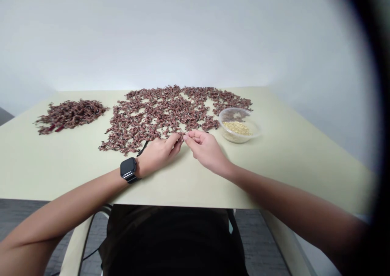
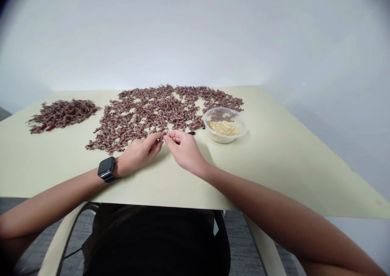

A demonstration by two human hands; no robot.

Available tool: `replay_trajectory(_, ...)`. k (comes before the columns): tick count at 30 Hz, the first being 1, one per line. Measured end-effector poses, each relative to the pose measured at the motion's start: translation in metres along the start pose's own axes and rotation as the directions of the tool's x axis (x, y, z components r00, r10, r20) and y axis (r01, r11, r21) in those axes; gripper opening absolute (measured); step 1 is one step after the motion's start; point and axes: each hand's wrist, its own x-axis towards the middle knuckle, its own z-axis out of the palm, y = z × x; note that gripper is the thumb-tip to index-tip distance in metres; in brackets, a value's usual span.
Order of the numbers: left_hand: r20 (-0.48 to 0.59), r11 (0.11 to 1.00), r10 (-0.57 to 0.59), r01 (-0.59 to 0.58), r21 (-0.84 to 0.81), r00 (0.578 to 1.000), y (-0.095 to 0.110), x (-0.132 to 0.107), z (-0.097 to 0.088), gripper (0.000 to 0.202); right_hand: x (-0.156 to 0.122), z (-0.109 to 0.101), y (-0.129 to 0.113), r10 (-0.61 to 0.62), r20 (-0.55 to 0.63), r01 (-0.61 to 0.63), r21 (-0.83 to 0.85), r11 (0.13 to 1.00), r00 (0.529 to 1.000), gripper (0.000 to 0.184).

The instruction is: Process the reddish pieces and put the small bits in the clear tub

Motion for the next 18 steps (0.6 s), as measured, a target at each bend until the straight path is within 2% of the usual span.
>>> replay_trajectory(5, 0.02, 0.999, -0.031, 0.031, -0.031, 0.999, 0.0001, -0.0007, 0.0009, 0.024, 0.0012, -0.0007, -0.0003, 0.022, 0.023, -0.022, 0.005, 1.0, 1.0, 0.021)
replay_trajectory(11, 0.044, 0.994, -0.064, 0.068, -0.089, 0.997, 0.0015, 0.0001, -0.0007, 0.024, 0.0011, -0.0011, 0.001, -0.013, 0.008, 0.014, -0.036, 0.999, 1.0, 0.02)
replay_trajectory(18, 0.085, 0.909, -0.108, 0.133, -0.396, 0.991, 0.0066, 0.0023, -0.0089, 0.017, 0.0001, -0.0021, 0.0009, -0.147, -0.078, 0.13, -0.184, 0.974, 0.986, 0.017)
